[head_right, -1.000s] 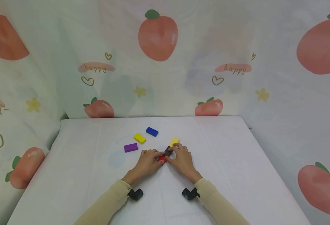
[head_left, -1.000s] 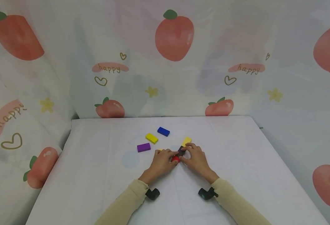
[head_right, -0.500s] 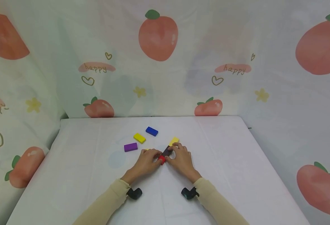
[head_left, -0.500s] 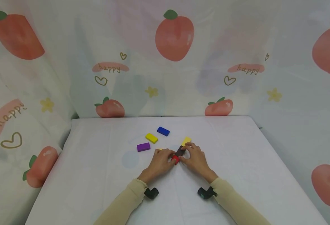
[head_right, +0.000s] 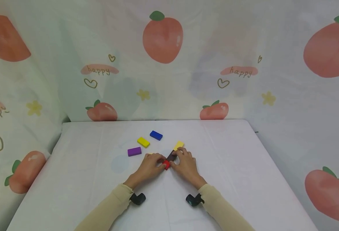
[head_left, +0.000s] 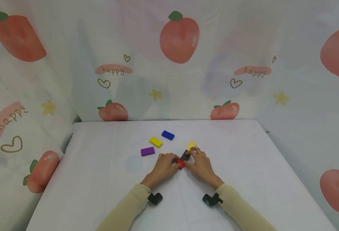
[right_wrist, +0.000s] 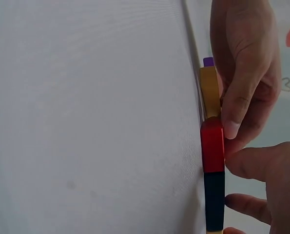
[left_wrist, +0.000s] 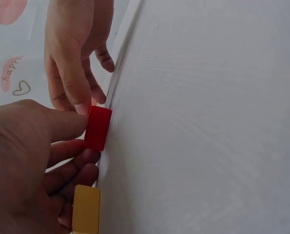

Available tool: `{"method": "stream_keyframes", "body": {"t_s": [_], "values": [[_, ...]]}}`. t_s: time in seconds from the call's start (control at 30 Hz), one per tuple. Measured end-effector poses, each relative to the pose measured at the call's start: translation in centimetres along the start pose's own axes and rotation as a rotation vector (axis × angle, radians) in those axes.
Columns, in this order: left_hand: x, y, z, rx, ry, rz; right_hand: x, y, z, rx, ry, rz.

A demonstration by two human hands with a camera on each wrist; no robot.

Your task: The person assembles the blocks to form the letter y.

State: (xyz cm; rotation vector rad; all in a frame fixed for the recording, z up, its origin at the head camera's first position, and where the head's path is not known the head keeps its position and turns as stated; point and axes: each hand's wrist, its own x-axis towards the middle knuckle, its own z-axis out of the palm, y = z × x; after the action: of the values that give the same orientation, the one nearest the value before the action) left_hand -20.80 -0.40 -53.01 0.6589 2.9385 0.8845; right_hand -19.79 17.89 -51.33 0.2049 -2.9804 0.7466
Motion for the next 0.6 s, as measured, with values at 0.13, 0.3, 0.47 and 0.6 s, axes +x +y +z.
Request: {"method": "stream_keyframes", "body": {"t_s": [0.13,0.3,0.47,0.6], "values": [[0.13,0.11,-0.01,0.006,-0.006,-0.008,-0.17,-0.11,-0.10,-0.005,-0.004,-0.001],[-0.08,0.21,-0.11,0.000,-0.016,-0.008,-0.44,-0.19,0.02,-0.025,-0.014,0.007],[-0.21,0.26,-0.33,-0.005,-0.018,-0.002,-0.49,-0.29,0.13,-0.043,-0.018,0.011],[-0.14,0.23,-0.46,-0.011,-0.013,0.004,-0.42,-0.33,0.05,-0.050,-0.001,0.004]]}}
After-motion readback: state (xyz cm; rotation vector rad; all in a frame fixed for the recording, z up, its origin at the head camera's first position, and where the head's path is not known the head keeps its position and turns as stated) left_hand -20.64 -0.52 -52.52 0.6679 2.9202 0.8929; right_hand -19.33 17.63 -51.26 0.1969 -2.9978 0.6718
